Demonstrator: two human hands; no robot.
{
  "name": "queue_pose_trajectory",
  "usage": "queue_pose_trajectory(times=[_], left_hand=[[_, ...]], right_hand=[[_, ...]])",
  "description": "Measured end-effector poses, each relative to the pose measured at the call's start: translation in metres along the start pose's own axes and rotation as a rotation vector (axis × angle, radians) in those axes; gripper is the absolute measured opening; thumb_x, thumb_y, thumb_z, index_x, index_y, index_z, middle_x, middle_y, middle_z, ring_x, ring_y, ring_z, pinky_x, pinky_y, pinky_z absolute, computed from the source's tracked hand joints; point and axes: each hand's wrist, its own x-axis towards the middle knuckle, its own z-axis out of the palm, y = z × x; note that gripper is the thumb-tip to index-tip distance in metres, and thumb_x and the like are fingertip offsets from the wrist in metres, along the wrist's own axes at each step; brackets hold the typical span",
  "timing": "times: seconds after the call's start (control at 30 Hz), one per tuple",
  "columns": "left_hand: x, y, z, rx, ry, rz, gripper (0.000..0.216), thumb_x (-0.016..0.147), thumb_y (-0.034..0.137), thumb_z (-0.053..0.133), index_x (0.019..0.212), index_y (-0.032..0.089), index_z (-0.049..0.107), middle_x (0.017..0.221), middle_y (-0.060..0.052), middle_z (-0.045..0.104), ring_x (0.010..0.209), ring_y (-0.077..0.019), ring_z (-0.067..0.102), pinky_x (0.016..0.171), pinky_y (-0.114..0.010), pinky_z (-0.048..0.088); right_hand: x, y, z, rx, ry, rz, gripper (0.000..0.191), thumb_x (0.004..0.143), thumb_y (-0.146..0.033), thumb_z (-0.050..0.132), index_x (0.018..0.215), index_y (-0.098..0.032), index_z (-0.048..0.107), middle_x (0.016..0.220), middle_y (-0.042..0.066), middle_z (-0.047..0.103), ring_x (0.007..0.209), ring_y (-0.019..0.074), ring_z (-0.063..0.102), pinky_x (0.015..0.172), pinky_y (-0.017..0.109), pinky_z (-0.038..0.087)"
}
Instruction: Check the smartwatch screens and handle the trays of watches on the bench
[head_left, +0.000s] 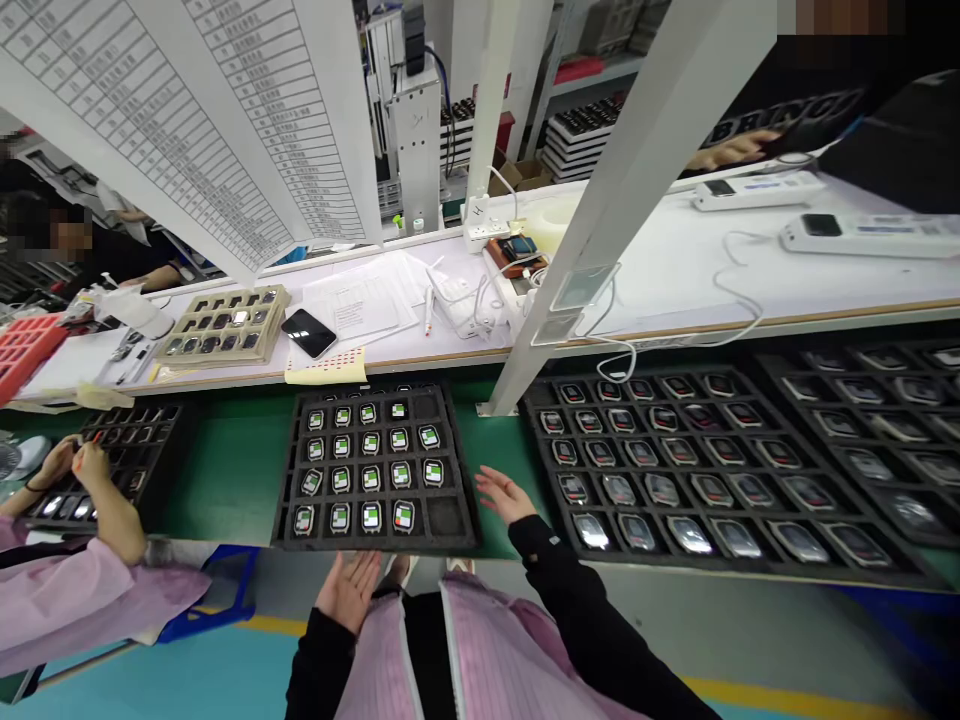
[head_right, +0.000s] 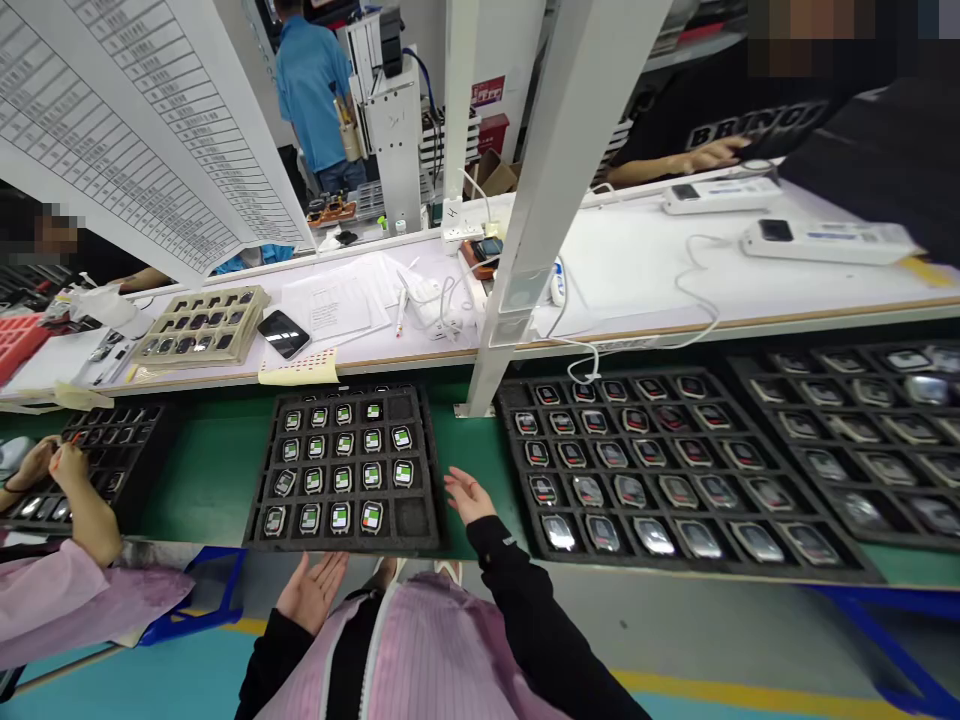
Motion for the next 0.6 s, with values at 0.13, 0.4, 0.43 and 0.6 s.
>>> queue_pose_trajectory(times=[0.13, 0.4, 0.43, 0.6], left_hand=[[-0.014, 0.003, 0.009, 0.123, -0.112, -0.123, 0.061, 0.1, 0.04, 0.024, 0.148, 0.002, 0.025, 0.131, -0.019, 0.057, 0.127, -0.0217, 0.052, 0.114, -0.032, 0.035], [0.0, -0.039, 0.109, 0.368, -0.335, -0.441, 0.054, 0.096, 0.045, 0.032, 0.127, 0.007, 0.056, 0.131, -0.015, 0.058, 0.123, -0.0239, 0.054, 0.114, -0.037, 0.032], [0.004, -0.049, 0.129, 0.424, -0.344, -0.469, 0.054, 0.096, 0.044, 0.033, 0.127, 0.006, 0.056, 0.132, -0.016, 0.057, 0.122, -0.0242, 0.055, 0.113, -0.037, 0.034], [0.043, -0.108, 0.209, 0.782, -0.213, -0.564, 0.045, 0.093, 0.035, 0.04, 0.123, 0.005, 0.056, 0.128, -0.019, 0.056, 0.119, -0.0242, 0.056, 0.105, -0.035, 0.04]], right_hand=[[-0.004, -0.008, -0.053, 0.074, 0.173, 0.016, 0.029, 0.062, -0.023, 0.07, 0.089, -0.015, 0.065, 0.085, 0.009, 0.068, 0.076, 0.0217, 0.066, 0.061, 0.029, 0.054], [-0.015, -0.005, -0.171, 0.212, 0.812, 0.012, 0.027, 0.065, -0.021, 0.066, 0.087, -0.019, 0.049, 0.081, 0.003, 0.059, 0.078, 0.0192, 0.063, 0.059, 0.026, 0.056], [-0.017, -0.002, -0.177, 0.225, 0.852, 0.018, 0.03, 0.064, -0.019, 0.067, 0.088, -0.019, 0.049, 0.084, 0.003, 0.059, 0.079, 0.0192, 0.063, 0.061, 0.026, 0.057], [-0.017, 0.012, -0.182, 0.35, 0.779, 0.098, 0.032, 0.071, -0.011, 0.067, 0.097, -0.016, 0.049, 0.086, 0.004, 0.06, 0.077, 0.0177, 0.064, 0.067, 0.027, 0.058]])
